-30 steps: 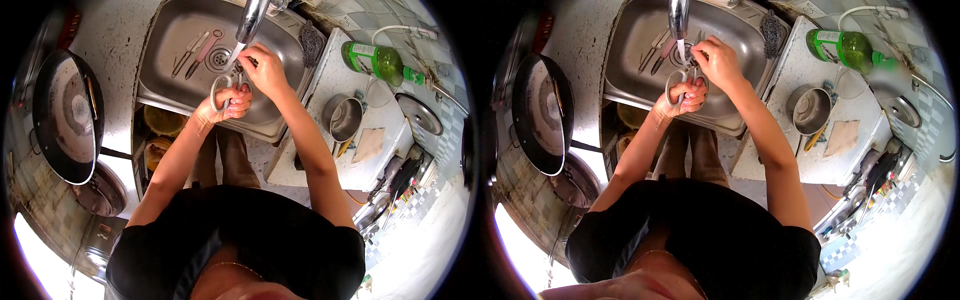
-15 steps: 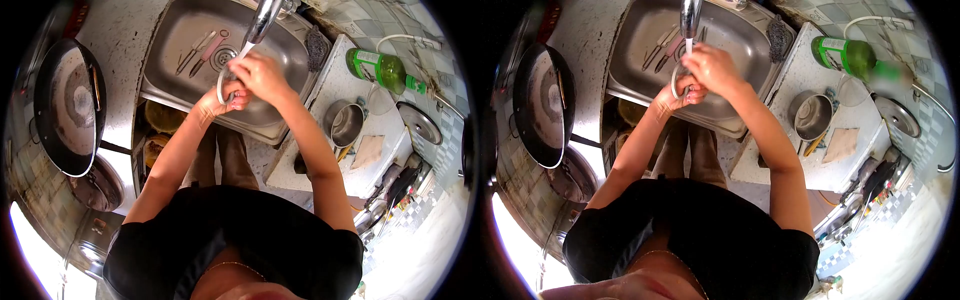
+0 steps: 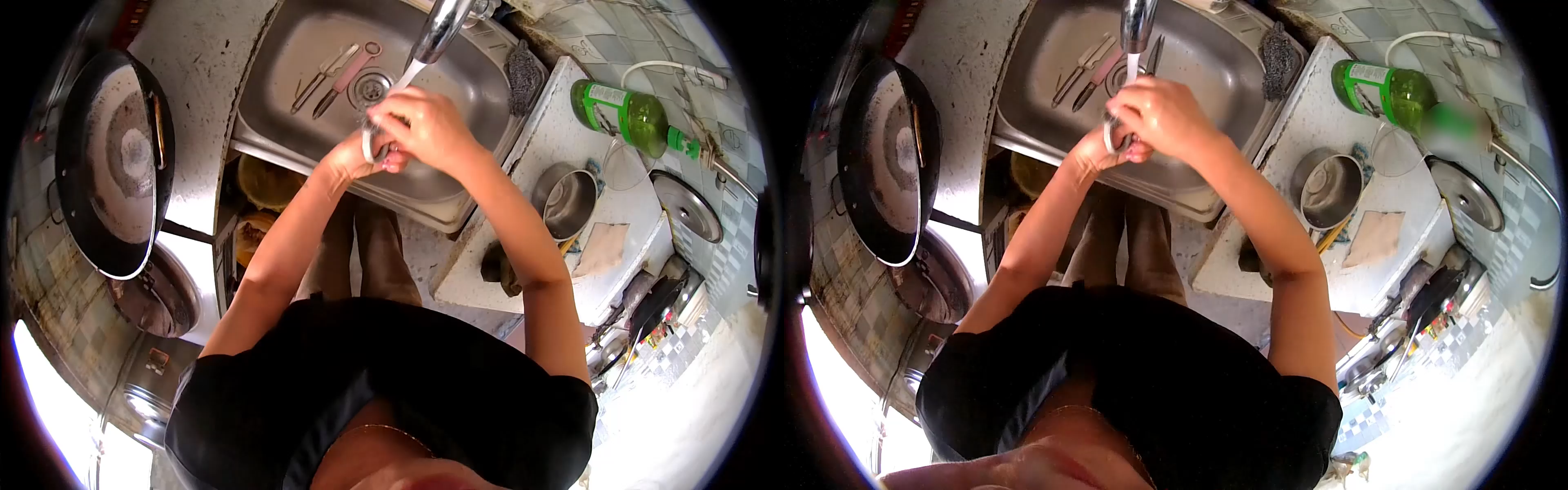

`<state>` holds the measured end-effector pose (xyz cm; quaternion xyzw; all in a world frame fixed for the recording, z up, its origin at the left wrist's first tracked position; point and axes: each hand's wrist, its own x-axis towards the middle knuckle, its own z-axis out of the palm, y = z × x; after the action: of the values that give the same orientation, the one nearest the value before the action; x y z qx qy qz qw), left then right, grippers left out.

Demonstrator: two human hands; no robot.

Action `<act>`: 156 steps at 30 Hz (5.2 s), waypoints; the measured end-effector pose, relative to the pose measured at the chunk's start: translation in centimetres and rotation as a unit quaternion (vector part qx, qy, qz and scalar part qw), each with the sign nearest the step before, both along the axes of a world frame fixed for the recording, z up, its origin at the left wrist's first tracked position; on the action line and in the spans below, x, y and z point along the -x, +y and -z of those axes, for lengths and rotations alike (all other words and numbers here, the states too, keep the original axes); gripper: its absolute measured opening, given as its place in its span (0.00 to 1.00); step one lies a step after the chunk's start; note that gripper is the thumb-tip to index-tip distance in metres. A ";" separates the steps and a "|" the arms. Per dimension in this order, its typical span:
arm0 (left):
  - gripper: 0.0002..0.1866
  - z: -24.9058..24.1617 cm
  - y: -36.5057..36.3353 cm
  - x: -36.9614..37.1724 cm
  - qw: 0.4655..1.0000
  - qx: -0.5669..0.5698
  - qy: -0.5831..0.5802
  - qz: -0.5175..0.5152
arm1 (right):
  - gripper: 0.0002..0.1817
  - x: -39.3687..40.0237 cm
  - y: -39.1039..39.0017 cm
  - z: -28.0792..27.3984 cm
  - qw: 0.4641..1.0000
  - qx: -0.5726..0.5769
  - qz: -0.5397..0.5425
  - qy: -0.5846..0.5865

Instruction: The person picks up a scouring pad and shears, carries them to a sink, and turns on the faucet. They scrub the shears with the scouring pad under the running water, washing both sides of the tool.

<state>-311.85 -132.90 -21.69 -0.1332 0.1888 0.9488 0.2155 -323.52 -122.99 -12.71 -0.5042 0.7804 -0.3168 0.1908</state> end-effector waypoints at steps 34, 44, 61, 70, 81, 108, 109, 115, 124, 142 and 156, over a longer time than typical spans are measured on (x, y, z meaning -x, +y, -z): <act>0.12 -2.3 -1.1 2.3 0.986 -0.082 0.018 -0.147 | 0.07 1.7 0.4 -0.5 0.953 0.155 0.259 -0.038; 0.20 3.2 -2.1 4.4 0.623 0.779 -0.048 -0.061 | 0.08 -0.3 2.3 3.2 0.909 0.089 0.394 -0.102; 0.12 2.6 0.8 3.6 0.630 0.772 0.040 -0.069 | 0.16 2.6 3.1 10.4 0.875 0.014 0.443 -0.195; 0.11 -3.4 -0.8 0.6 0.557 0.818 0.139 -0.032 | 0.14 2.4 4.1 8.5 0.829 -0.114 0.221 -0.500; 0.31 -0.9 -4.8 4.8 0.982 0.164 0.090 -0.031 | 0.18 4.7 1.2 5.5 0.880 -0.150 -0.100 -0.439; 0.41 0.0 -2.9 5.1 0.959 0.045 -0.044 -0.277 | 0.07 -4.7 -1.0 4.7 0.978 0.042 0.178 0.098; 0.41 -0.2 -2.7 5.0 0.953 0.057 -0.051 -0.295 | 0.07 -4.6 -0.9 4.5 0.983 0.026 0.151 0.105; 0.42 -0.2 -3.3 5.0 0.954 0.024 -0.039 -0.296 | 0.06 -6.2 -0.2 2.5 0.981 0.038 0.160 0.107; 0.41 -1.5 -2.5 5.2 0.882 0.158 0.028 -0.444 | 0.21 -2.4 2.9 5.3 0.685 -0.003 0.469 -0.558; 0.21 -0.2 -6.1 1.9 0.954 0.252 0.137 0.088 | 0.23 8.9 3.1 3.8 0.918 -0.072 0.239 -0.308; 0.16 -1.5 0.3 0.6 0.956 0.242 -0.134 -0.102 | 0.02 -1.8 0.5 6.1 0.972 0.076 0.208 0.076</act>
<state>-312.49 -132.60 -20.18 -0.3256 0.3673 0.8652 0.1027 -321.69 -122.52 -18.81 -0.3666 0.8539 -0.3687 0.0216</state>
